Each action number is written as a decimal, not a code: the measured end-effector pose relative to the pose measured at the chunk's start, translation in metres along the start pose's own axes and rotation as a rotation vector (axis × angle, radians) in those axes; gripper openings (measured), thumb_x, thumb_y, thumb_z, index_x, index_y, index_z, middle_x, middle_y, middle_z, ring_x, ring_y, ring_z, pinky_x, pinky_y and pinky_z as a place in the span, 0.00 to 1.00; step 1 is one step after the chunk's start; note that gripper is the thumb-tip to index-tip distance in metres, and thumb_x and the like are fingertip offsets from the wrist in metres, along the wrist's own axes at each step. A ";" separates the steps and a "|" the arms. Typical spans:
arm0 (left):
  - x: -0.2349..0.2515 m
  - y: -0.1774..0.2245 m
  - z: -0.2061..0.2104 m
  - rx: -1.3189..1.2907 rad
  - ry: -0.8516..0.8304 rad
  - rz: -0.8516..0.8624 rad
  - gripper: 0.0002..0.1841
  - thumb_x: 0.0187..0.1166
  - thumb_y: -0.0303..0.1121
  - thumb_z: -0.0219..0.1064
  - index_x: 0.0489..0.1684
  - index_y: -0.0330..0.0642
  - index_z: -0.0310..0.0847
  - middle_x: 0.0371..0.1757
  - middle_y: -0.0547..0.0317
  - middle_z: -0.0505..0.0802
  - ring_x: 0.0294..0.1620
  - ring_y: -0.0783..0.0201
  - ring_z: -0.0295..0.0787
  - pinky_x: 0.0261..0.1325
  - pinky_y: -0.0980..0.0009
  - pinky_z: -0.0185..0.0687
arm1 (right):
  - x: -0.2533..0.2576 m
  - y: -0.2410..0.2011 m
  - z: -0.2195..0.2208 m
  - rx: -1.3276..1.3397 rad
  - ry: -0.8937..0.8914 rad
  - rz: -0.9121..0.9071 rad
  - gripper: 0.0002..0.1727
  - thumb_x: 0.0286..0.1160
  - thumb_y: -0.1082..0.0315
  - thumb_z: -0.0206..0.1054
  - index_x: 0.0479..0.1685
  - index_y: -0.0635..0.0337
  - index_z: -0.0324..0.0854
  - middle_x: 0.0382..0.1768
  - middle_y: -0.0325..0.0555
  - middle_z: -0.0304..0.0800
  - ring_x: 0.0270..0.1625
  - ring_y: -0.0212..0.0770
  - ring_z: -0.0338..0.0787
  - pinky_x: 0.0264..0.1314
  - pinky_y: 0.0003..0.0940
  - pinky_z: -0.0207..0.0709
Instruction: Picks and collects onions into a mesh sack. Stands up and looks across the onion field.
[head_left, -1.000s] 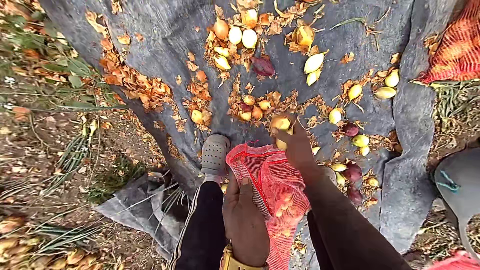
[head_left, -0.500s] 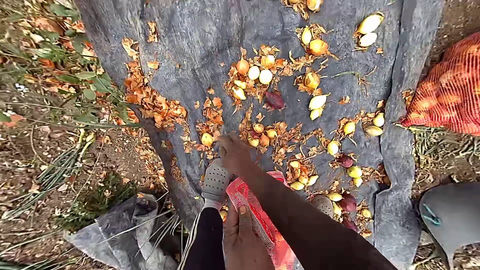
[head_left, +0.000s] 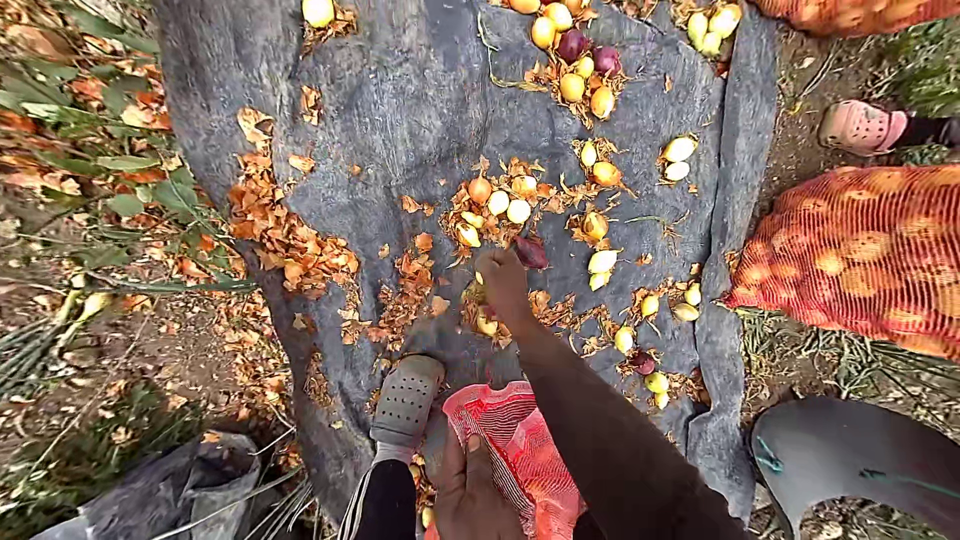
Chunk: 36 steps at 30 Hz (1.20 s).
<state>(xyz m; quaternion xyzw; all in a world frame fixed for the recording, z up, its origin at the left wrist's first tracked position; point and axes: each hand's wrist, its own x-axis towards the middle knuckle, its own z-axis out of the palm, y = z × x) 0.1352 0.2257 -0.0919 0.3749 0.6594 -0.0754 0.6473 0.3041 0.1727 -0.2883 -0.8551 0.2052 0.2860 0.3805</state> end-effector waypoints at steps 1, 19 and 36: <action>0.000 0.000 0.001 0.012 -0.003 -0.010 0.19 0.91 0.24 0.51 0.77 0.29 0.72 0.54 0.48 0.91 0.47 0.70 0.92 0.53 0.72 0.90 | 0.018 -0.006 -0.022 -0.021 0.142 0.039 0.13 0.73 0.56 0.70 0.44 0.55 0.90 0.47 0.51 0.89 0.48 0.50 0.89 0.49 0.57 0.82; -0.004 -0.018 0.043 0.083 -0.080 -0.005 0.20 0.91 0.23 0.50 0.78 0.28 0.69 0.55 0.49 0.91 0.48 0.72 0.91 0.54 0.73 0.89 | 0.119 -0.064 -0.024 -0.767 -0.141 -0.332 0.40 0.50 0.42 0.81 0.74 0.28 0.81 0.77 0.70 0.71 0.51 0.67 0.89 0.42 0.67 0.84; -0.010 -0.043 0.054 0.221 -0.115 -0.016 0.20 0.92 0.26 0.50 0.80 0.34 0.71 0.59 0.48 0.91 0.52 0.66 0.92 0.56 0.68 0.90 | -0.141 0.169 -0.079 0.249 -0.320 0.492 0.18 0.91 0.61 0.57 0.67 0.63 0.82 0.45 0.52 0.96 0.40 0.46 0.97 0.46 0.45 0.92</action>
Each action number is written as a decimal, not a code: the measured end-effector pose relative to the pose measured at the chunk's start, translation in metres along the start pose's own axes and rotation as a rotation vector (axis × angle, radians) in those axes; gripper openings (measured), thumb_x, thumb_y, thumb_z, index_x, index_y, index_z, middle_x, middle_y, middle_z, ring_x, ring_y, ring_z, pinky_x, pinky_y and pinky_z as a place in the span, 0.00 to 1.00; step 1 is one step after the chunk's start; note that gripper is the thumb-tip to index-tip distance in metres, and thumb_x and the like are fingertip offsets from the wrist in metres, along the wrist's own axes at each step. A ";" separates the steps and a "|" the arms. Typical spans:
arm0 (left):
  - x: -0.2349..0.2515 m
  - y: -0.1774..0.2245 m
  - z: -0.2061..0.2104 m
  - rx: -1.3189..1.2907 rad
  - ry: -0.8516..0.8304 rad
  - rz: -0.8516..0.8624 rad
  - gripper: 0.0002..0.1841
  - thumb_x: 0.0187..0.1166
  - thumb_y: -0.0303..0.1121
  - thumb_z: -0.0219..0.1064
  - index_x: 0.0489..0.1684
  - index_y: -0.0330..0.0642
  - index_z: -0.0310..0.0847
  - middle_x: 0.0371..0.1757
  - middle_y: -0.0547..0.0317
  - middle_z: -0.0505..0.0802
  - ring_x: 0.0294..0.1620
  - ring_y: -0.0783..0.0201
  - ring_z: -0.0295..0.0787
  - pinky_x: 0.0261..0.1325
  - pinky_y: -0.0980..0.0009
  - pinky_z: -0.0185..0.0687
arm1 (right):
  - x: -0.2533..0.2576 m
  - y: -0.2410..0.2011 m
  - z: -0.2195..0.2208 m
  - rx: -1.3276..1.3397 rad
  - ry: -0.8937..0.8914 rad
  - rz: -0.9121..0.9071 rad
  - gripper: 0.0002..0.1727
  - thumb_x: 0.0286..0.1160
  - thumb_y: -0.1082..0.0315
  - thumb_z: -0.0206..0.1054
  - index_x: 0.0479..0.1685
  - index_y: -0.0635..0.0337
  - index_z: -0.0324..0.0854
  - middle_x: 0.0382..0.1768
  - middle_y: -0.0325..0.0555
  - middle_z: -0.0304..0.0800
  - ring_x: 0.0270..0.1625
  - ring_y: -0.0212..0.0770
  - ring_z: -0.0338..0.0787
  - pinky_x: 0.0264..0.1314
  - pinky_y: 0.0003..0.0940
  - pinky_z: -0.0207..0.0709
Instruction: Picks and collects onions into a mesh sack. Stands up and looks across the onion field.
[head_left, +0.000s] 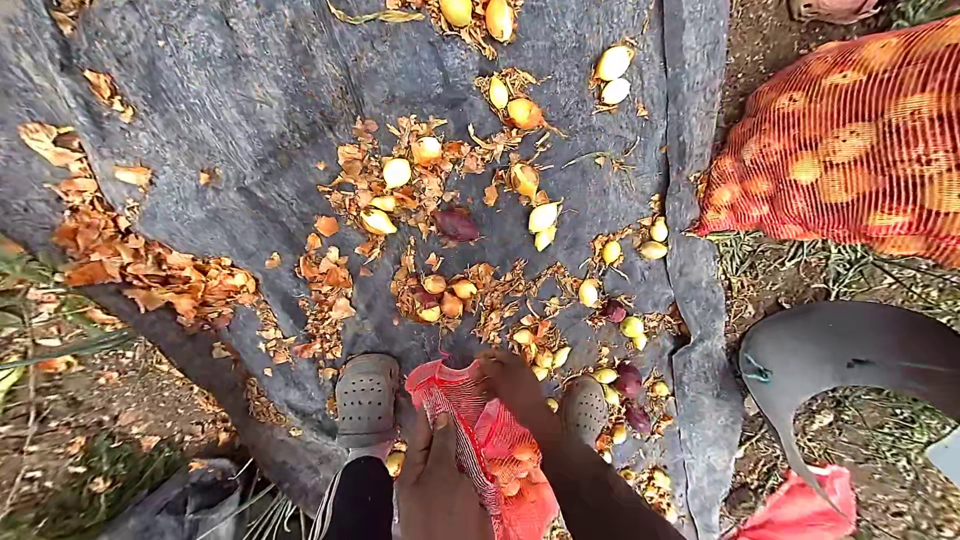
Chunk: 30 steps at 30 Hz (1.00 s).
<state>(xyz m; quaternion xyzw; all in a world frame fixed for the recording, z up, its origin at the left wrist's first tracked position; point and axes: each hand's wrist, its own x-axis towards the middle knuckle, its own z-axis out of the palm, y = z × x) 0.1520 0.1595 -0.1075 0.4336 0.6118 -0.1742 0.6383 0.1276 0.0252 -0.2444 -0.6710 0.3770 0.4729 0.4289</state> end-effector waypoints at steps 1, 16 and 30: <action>0.000 -0.005 0.000 0.008 -0.007 -0.007 0.20 0.92 0.26 0.50 0.79 0.34 0.71 0.59 0.48 0.91 0.52 0.66 0.92 0.56 0.68 0.90 | 0.018 -0.025 -0.022 0.036 0.262 -0.076 0.16 0.90 0.59 0.60 0.64 0.58 0.84 0.39 0.47 0.96 0.34 0.44 0.95 0.40 0.46 0.90; -0.006 -0.019 0.020 0.065 -0.059 0.057 0.21 0.90 0.22 0.49 0.79 0.28 0.68 0.56 0.52 0.91 0.48 0.74 0.91 0.55 0.75 0.88 | 0.117 -0.229 -0.143 -0.790 0.644 -0.253 0.45 0.64 0.41 0.75 0.85 0.46 0.67 0.72 0.64 0.79 0.51 0.65 0.92 0.44 0.67 0.85; 0.001 -0.020 0.014 0.058 0.033 0.102 0.18 0.92 0.27 0.52 0.75 0.33 0.76 0.56 0.46 0.92 0.50 0.61 0.93 0.53 0.65 0.92 | 0.128 -0.282 -0.193 -0.727 0.234 -0.615 0.37 0.57 0.44 0.82 0.72 0.45 0.84 0.61 0.49 0.91 0.58 0.48 0.92 0.57 0.55 0.87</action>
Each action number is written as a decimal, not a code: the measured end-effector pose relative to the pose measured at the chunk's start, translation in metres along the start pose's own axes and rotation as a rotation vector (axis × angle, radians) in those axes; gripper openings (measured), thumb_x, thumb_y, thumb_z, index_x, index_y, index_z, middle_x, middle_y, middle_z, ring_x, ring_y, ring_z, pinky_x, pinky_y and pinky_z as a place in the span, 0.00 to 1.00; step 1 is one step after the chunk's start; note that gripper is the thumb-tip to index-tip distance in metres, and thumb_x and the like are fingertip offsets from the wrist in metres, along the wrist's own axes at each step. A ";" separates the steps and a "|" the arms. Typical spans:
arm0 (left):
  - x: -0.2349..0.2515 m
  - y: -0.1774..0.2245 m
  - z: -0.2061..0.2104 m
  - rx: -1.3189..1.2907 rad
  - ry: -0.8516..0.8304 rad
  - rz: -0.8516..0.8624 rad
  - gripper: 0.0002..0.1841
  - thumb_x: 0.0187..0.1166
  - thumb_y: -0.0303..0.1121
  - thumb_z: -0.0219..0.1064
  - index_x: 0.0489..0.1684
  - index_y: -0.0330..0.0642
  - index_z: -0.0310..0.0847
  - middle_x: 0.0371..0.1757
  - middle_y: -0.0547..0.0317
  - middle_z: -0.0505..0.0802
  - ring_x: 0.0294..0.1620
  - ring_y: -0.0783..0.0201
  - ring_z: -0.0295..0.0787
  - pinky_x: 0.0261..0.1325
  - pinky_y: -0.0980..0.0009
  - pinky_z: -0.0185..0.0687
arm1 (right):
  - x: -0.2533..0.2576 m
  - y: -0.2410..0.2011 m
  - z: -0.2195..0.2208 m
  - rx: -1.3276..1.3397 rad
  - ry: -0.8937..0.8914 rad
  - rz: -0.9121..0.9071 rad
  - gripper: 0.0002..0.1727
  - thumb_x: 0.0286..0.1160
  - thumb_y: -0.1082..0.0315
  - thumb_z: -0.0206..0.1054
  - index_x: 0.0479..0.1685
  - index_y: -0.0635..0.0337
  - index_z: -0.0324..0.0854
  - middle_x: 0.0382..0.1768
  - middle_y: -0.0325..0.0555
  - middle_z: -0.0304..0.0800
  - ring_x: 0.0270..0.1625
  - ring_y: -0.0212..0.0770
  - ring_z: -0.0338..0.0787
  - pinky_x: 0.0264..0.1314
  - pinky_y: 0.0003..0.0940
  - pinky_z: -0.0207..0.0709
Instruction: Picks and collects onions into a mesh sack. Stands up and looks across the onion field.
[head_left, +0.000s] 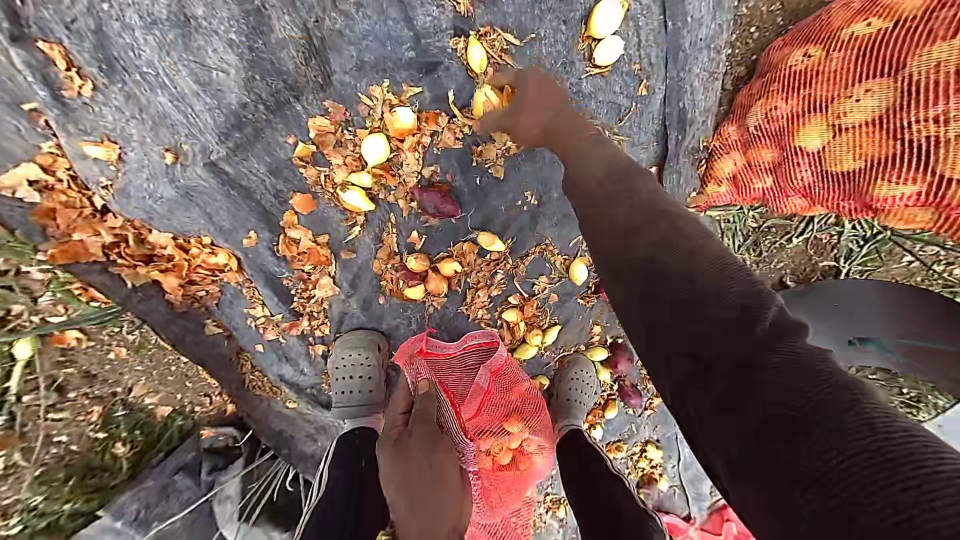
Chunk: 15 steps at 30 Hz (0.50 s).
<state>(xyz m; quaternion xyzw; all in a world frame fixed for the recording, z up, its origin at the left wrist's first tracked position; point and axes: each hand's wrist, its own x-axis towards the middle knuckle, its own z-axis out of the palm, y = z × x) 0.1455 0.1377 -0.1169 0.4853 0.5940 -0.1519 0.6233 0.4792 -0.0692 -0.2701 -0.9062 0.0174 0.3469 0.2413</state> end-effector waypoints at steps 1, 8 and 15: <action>0.002 0.000 -0.002 -0.002 -0.005 0.001 0.19 0.92 0.27 0.51 0.76 0.33 0.76 0.57 0.46 0.91 0.51 0.61 0.93 0.53 0.64 0.92 | -0.031 -0.001 0.005 0.332 -0.078 -0.024 0.33 0.66 0.50 0.80 0.72 0.51 0.82 0.52 0.47 0.92 0.46 0.42 0.93 0.46 0.44 0.90; -0.004 -0.010 -0.004 -0.018 -0.056 -0.020 0.18 0.93 0.29 0.49 0.75 0.37 0.75 0.52 0.49 0.92 0.47 0.62 0.94 0.46 0.64 0.93 | -0.315 0.007 0.282 1.620 -0.941 0.399 0.23 0.80 0.40 0.61 0.50 0.52 0.81 0.34 0.41 0.89 0.30 0.36 0.88 0.30 0.35 0.85; -0.013 -0.028 -0.007 0.036 -0.120 0.013 0.17 0.94 0.29 0.46 0.73 0.38 0.73 0.49 0.55 0.92 0.46 0.67 0.93 0.48 0.65 0.93 | -0.427 0.020 0.375 0.845 -0.986 0.580 0.26 0.86 0.63 0.62 0.82 0.58 0.71 0.64 0.67 0.85 0.55 0.62 0.91 0.54 0.63 0.84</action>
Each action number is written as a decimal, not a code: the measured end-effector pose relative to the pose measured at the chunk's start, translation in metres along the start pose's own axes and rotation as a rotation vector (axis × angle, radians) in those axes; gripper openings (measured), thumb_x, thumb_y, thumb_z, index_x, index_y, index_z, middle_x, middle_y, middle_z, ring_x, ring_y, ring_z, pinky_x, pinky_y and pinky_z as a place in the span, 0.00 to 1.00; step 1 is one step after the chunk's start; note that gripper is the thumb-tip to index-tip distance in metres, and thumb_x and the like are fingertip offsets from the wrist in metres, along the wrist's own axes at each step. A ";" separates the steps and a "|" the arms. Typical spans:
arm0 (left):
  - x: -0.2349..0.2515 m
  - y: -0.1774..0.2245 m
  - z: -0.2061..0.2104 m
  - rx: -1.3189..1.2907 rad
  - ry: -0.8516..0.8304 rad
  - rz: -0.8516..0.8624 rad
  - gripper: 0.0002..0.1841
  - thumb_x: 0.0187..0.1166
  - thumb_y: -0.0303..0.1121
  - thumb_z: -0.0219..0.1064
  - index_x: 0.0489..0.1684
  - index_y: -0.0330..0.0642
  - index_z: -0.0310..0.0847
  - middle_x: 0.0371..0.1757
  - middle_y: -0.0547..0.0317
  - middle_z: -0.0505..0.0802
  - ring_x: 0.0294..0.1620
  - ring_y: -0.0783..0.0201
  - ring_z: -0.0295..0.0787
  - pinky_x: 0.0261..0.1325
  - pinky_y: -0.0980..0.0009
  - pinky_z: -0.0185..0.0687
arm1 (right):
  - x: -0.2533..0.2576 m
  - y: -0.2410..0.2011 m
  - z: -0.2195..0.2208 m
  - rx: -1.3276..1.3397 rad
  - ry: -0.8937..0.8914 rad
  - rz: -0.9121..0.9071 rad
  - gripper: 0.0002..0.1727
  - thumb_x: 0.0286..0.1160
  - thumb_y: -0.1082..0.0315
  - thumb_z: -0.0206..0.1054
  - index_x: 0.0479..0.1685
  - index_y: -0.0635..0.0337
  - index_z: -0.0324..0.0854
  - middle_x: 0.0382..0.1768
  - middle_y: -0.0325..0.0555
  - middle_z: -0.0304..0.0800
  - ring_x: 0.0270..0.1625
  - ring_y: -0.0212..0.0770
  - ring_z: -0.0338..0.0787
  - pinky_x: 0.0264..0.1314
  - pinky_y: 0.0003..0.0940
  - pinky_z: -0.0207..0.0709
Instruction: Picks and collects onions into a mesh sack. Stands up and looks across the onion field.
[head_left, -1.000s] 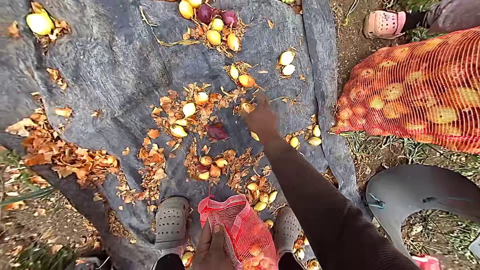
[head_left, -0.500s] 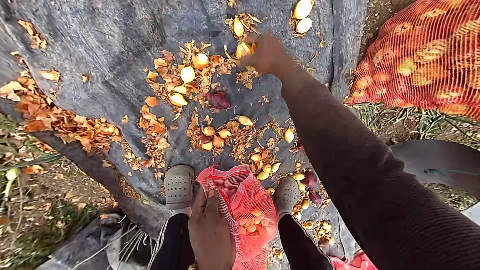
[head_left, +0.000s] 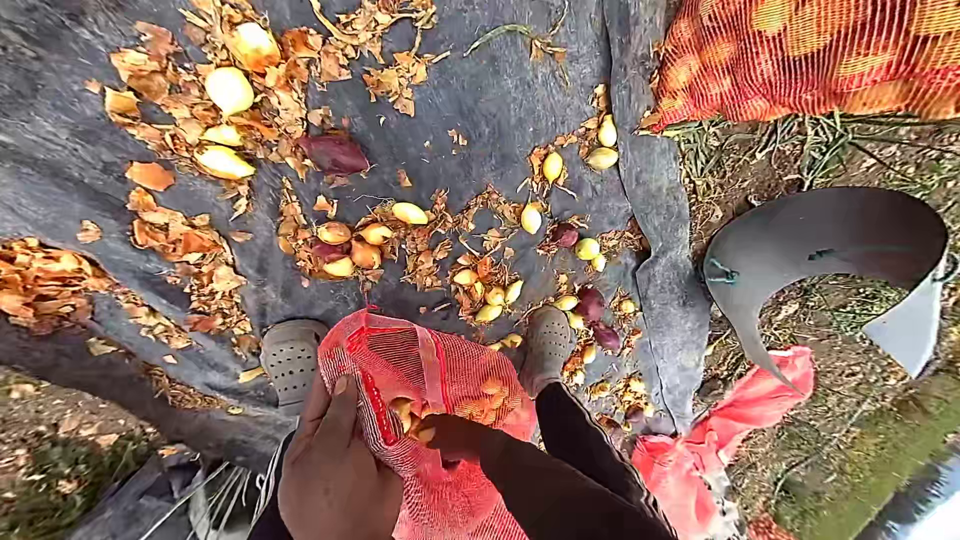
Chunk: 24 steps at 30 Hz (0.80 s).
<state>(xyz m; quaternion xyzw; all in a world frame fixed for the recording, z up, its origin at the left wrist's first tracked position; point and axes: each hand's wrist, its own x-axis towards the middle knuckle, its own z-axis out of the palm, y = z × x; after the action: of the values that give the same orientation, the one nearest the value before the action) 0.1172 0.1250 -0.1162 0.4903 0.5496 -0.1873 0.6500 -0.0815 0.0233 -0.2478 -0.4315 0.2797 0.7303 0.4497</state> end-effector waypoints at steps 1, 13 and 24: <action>0.000 -0.001 0.002 0.004 -0.016 0.006 0.16 0.94 0.30 0.46 0.71 0.39 0.74 0.47 0.55 0.92 0.45 0.67 0.93 0.46 0.66 0.94 | -0.006 0.003 -0.017 0.063 0.021 -0.016 0.28 0.82 0.64 0.65 0.82 0.56 0.69 0.60 0.64 0.87 0.49 0.57 0.91 0.49 0.57 0.86; -0.009 -0.008 -0.029 0.003 -0.349 -0.096 0.19 0.95 0.33 0.41 0.75 0.46 0.73 0.56 0.54 0.93 0.53 0.63 0.93 0.53 0.61 0.94 | -0.009 -0.036 -0.008 0.418 0.150 -0.621 0.31 0.87 0.57 0.62 0.87 0.54 0.63 0.62 0.57 0.88 0.60 0.50 0.91 0.67 0.51 0.85; 0.002 -0.019 -0.030 0.032 -0.059 0.183 0.17 0.94 0.29 0.41 0.76 0.44 0.65 0.53 0.62 0.90 0.53 0.70 0.90 0.58 0.63 0.90 | -0.102 0.050 -0.135 -0.785 0.144 0.291 0.45 0.79 0.28 0.55 0.57 0.68 0.86 0.61 0.72 0.88 0.68 0.73 0.85 0.64 0.82 0.71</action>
<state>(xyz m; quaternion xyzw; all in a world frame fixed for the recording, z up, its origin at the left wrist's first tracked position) 0.0870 0.1429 -0.1234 0.5432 0.4800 -0.1503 0.6722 -0.0527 -0.1491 -0.2203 -0.5759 0.0693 0.8053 0.1227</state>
